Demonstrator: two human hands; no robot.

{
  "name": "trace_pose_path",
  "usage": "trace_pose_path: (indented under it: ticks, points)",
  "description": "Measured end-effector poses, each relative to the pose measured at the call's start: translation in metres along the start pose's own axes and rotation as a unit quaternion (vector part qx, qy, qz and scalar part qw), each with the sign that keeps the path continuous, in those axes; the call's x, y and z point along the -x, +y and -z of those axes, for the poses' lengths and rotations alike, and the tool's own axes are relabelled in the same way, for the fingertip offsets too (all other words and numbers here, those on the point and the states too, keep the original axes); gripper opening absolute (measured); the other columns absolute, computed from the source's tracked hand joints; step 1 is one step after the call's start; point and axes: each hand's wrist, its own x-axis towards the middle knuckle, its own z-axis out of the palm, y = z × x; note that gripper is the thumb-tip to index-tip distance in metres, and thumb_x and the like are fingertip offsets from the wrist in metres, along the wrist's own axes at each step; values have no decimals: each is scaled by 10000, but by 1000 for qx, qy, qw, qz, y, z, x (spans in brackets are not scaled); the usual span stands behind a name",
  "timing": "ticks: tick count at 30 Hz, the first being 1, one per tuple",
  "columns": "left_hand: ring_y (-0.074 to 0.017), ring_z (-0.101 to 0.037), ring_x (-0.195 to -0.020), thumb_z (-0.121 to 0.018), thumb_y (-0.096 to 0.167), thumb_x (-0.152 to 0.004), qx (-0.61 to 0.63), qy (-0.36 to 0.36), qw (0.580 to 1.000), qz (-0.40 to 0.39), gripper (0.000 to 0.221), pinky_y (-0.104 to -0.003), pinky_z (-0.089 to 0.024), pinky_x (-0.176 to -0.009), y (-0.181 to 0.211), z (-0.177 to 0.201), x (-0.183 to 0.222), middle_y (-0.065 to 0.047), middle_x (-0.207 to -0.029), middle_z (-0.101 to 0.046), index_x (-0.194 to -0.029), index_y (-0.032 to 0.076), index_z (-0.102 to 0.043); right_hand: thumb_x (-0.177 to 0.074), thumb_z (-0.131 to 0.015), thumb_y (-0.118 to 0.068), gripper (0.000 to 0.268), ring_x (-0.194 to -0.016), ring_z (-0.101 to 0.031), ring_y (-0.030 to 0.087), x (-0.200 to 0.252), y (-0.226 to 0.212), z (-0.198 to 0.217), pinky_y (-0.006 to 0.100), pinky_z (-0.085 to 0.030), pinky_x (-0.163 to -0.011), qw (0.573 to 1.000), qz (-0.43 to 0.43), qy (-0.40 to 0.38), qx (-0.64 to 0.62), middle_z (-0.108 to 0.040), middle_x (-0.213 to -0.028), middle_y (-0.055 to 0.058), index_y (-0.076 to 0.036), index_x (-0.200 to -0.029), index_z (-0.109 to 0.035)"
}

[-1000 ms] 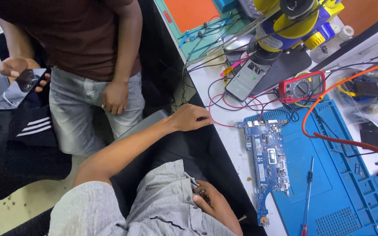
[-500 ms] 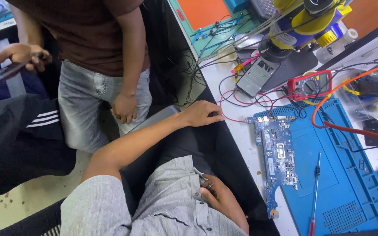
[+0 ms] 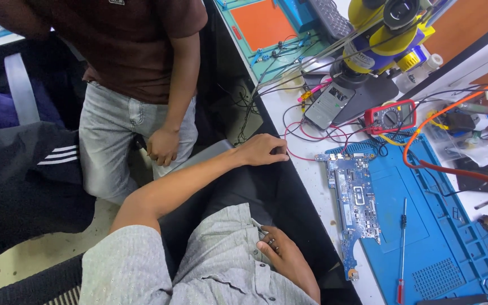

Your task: Inspecting a laptop motherboard layout and components using a screwdriver on a repair workbench.

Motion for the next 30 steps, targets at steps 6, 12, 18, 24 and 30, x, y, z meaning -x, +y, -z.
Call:
trace_pose_path:
  ticks: [6, 12, 18, 24, 30]
  points:
    - [-174, -669, -729, -688, 334, -961, 1, -1, 1000, 7, 223, -340, -506, -672, 0, -1, 0, 1, -836, -742, -879, 130, -651, -913, -509, -627, 664, -1229, -694, 225, -1, 2, -1, 390, -546, -1043, 1000, 3, 1, 6, -700, -1287, -21, -248, -1459, -528]
    - [-168, -671, -706, -682, 363, -967, -5, -1, 1000, -6, 258, -336, -506, -654, 1, 3, -3, 0, -811, -740, -868, 127, -655, -932, -521, -591, 635, -1211, -696, 204, 2, -3, 2, 369, -542, -1034, 1000, 0, 3, 3, -705, -1276, -27, -241, -1461, -529]
    - [-105, -640, -531, -692, 199, -965, 208, 153, 962, -88, 175, -217, -520, -599, 36, 43, -3, -177, -1472, -596, -868, 58, -728, -881, -497, -660, 716, -1180, -716, 202, 5, -5, 6, 374, -544, -1014, 1000, 5, 2, -18, -716, -1209, -40, -239, -1458, -548]
    - [-254, -756, -703, -622, 681, -978, 385, 226, 885, -133, 1007, -321, -664, -693, 78, 100, 11, -187, -990, -813, -1677, 266, -28, -931, -541, -557, 621, -1124, -714, 165, 1, -4, 4, 337, -549, -990, 1000, 17, -1, -19, -725, -1186, -18, -213, -1448, -556]
    - [-285, -812, -757, -570, 741, -982, 348, 238, 890, -171, 1002, -347, -711, -789, 65, 104, 15, -214, -1114, -842, -1683, 306, -1, -929, -538, -552, 618, -1161, -706, 188, 0, -6, 4, 352, -551, -999, 1000, 14, -1, -18, -716, -1235, -2, -217, -1449, -552]
